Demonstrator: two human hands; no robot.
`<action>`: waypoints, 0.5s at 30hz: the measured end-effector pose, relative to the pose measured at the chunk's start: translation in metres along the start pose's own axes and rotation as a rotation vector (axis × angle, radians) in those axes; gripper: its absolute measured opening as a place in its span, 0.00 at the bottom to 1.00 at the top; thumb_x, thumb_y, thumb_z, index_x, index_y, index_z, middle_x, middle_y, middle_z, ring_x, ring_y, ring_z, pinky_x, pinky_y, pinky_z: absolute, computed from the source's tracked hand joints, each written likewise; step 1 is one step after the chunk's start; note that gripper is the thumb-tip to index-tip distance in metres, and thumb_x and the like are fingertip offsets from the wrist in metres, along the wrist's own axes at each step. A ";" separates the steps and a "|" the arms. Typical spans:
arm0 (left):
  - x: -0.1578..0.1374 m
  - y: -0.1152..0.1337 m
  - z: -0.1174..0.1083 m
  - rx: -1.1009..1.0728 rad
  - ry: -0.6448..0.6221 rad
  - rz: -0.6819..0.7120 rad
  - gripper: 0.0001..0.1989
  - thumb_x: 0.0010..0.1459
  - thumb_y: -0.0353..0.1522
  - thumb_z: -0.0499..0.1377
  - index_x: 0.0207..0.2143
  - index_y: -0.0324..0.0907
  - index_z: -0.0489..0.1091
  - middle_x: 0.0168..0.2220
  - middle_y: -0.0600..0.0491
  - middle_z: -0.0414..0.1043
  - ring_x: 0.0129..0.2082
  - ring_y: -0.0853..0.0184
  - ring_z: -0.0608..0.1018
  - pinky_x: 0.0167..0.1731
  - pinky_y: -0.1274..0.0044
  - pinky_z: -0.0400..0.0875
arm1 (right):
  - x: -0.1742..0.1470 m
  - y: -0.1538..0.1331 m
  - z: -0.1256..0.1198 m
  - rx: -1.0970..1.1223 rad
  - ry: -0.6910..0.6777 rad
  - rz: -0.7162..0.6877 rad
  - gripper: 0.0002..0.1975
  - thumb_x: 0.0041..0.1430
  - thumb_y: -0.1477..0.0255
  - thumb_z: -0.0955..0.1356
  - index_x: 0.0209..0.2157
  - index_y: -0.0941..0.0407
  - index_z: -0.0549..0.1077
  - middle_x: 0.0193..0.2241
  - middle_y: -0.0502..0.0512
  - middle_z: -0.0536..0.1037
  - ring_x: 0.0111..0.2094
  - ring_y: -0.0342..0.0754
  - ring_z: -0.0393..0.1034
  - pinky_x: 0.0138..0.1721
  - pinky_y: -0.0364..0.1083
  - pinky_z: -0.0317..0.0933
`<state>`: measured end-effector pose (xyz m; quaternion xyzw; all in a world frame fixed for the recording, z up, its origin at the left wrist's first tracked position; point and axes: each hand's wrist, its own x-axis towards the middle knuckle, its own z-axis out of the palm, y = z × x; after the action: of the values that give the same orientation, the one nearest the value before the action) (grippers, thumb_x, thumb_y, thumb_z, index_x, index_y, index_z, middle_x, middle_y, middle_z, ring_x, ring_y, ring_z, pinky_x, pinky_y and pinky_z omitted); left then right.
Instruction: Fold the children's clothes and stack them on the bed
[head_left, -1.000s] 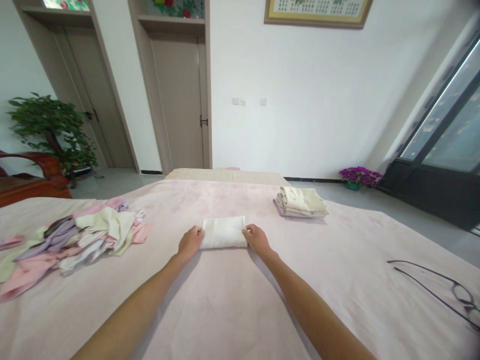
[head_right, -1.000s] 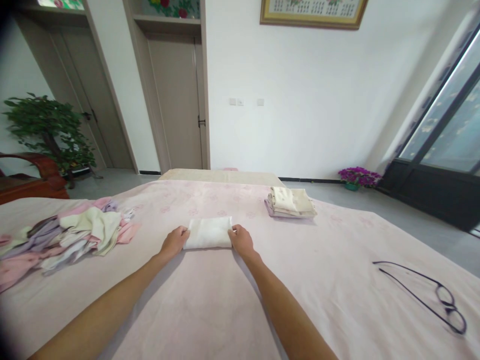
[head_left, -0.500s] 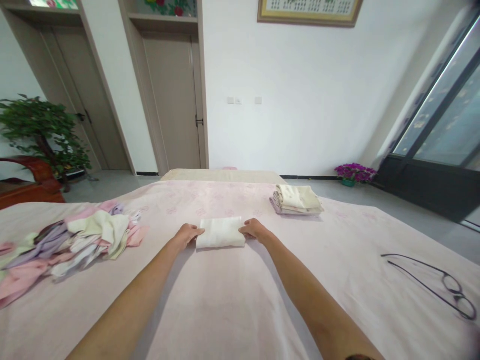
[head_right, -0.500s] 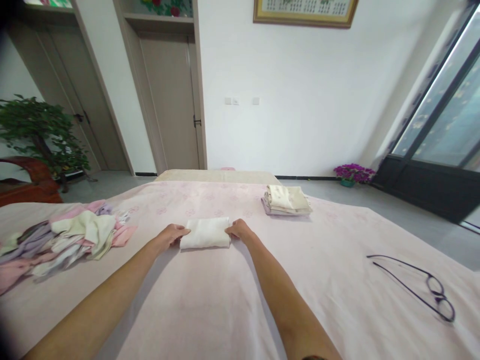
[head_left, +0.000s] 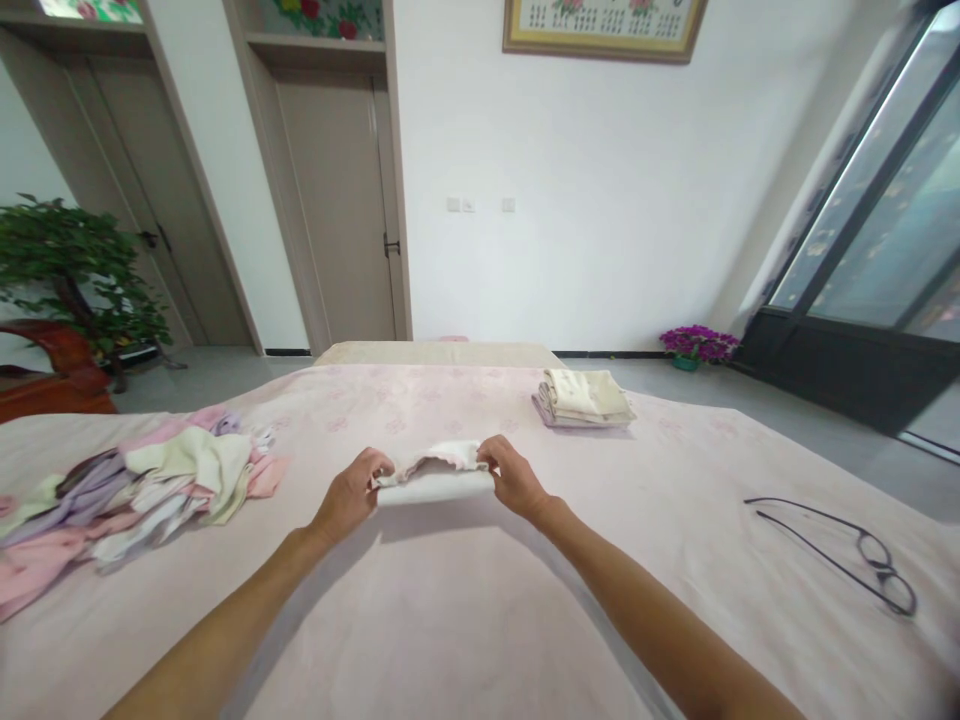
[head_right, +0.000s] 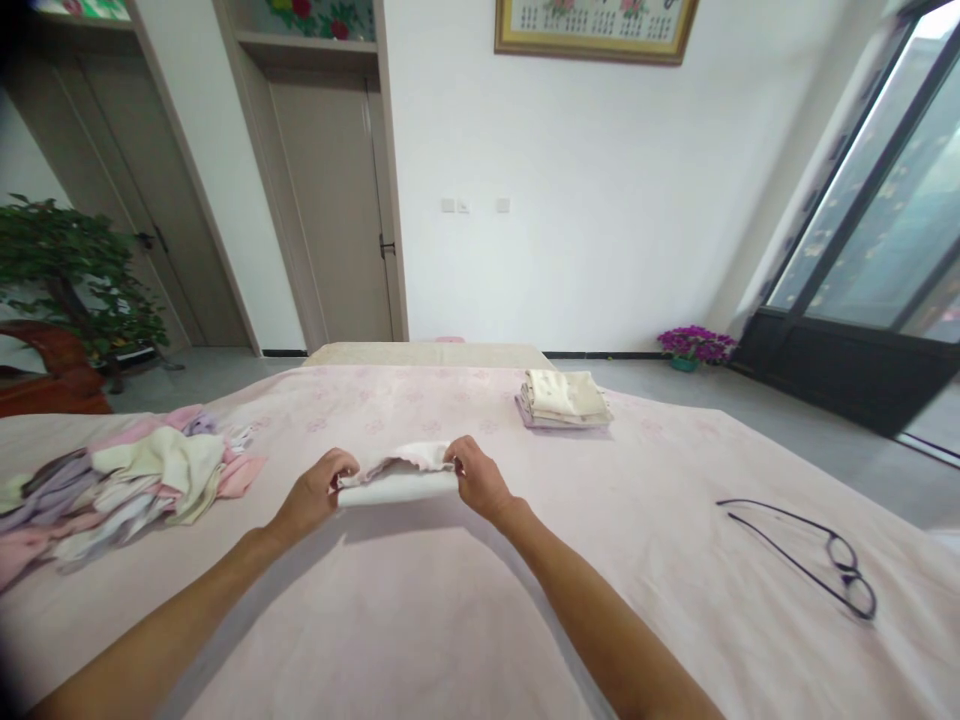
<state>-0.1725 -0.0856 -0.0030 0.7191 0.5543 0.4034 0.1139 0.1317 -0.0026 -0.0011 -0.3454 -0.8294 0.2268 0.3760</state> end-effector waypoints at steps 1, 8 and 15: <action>-0.011 0.001 0.002 0.054 -0.052 0.079 0.07 0.51 0.26 0.55 0.33 0.44 0.68 0.36 0.53 0.69 0.36 0.67 0.72 0.37 0.78 0.66 | -0.010 0.002 0.000 -0.058 -0.047 -0.080 0.14 0.49 0.82 0.63 0.37 0.54 0.69 0.40 0.53 0.71 0.37 0.45 0.67 0.41 0.43 0.61; -0.039 0.011 -0.004 0.188 -0.153 0.201 0.16 0.53 0.20 0.48 0.34 0.45 0.71 0.37 0.52 0.73 0.41 0.65 0.74 0.44 0.75 0.68 | -0.039 0.022 -0.008 -0.163 -0.099 -0.072 0.17 0.47 0.86 0.59 0.34 0.54 0.70 0.34 0.51 0.73 0.37 0.46 0.67 0.41 0.43 0.60; -0.008 0.062 0.014 0.189 -0.111 0.164 0.18 0.65 0.32 0.48 0.53 0.44 0.70 0.58 0.49 0.69 0.59 0.62 0.69 0.60 0.67 0.61 | -0.027 -0.003 0.007 -0.112 0.142 -0.127 0.18 0.52 0.84 0.61 0.40 0.54 0.74 0.43 0.55 0.75 0.48 0.50 0.66 0.53 0.49 0.58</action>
<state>-0.1192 -0.1107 0.0219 0.7907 0.5221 0.3168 0.0429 0.1383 -0.0255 -0.0163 -0.3278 -0.8323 0.1304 0.4277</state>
